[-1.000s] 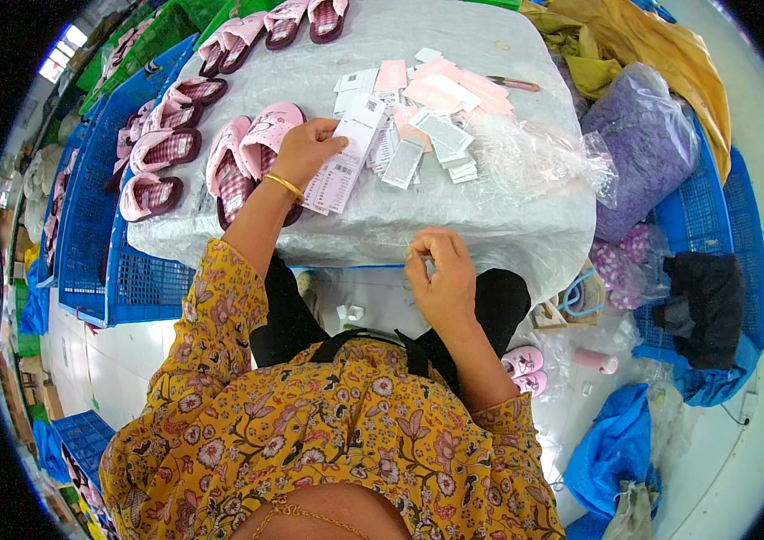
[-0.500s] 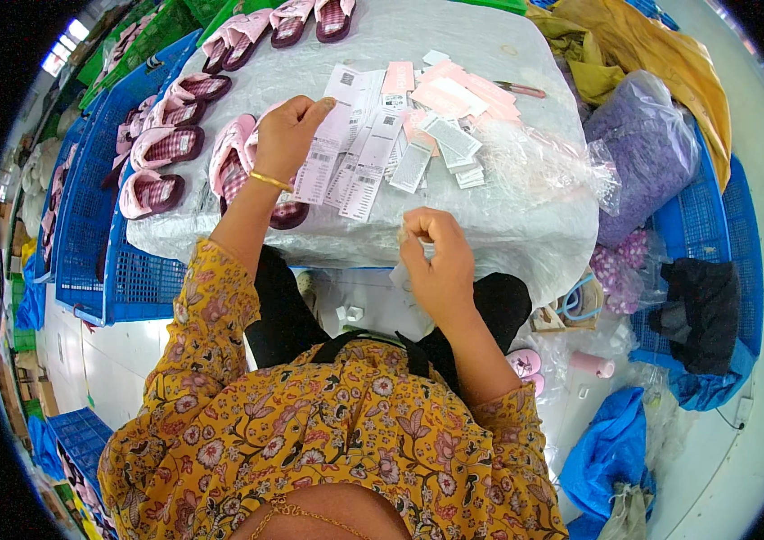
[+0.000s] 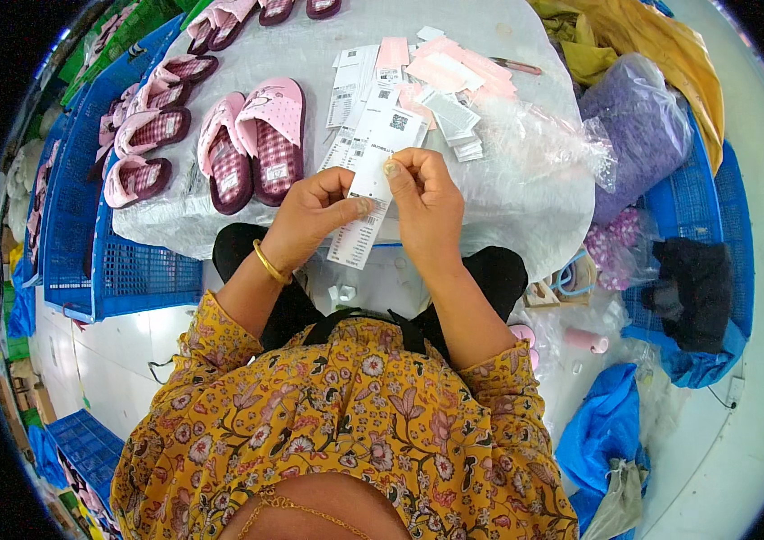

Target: The person sits on the floor and repeatedly picks up small paper price tags, peels off the backing, and sticks them onto the insoles of pink slippers. The person handles the slippers and tags one at a time, placing the tagged slippers into a nearby blue basket.

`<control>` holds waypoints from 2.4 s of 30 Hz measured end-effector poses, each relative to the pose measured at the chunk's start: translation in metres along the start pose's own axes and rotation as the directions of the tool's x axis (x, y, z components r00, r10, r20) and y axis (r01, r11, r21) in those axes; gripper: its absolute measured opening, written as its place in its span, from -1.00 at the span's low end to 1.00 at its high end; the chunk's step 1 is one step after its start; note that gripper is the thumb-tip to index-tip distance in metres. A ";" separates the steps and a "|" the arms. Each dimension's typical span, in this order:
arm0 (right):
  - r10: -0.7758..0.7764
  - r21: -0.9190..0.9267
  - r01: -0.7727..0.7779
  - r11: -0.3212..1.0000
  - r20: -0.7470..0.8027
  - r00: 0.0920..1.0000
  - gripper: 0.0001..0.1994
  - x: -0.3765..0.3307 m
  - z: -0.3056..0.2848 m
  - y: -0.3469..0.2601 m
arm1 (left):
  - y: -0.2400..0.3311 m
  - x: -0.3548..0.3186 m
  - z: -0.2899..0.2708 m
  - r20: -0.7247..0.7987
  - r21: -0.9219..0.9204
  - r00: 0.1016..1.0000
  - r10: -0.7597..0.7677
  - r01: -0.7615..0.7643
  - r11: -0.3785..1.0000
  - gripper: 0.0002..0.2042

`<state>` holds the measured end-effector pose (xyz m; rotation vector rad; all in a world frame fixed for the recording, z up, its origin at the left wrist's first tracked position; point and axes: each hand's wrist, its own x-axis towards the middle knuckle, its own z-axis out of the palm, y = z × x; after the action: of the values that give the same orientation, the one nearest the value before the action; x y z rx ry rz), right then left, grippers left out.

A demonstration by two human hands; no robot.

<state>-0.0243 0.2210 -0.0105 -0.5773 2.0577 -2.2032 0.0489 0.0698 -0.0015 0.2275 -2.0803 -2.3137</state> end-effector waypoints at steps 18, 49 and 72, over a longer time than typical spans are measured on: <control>-0.461 -0.480 0.530 0.699 0.264 0.847 -0.84 -0.032 -0.009 -0.004 | -0.010 -0.015 -0.001 0.020 0.146 0.988 0.151 -0.152 0.977 -0.86; 0.286 -0.155 -0.267 0.951 0.116 0.951 -0.67 -0.040 -0.012 -0.012 | -0.036 -0.013 0.007 -0.187 0.074 0.963 0.195 -0.184 0.980 -0.91; 0.354 -0.080 -0.345 0.935 0.208 0.912 -0.83 -0.036 -0.019 0.001 | -0.031 -0.019 0.012 -0.019 0.504 0.883 0.468 -0.396 0.768 -0.92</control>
<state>0.0032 0.2496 -0.0204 -0.3944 1.9209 -1.8128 0.0687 0.0870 -0.0288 -0.0814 -2.2987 -1.4452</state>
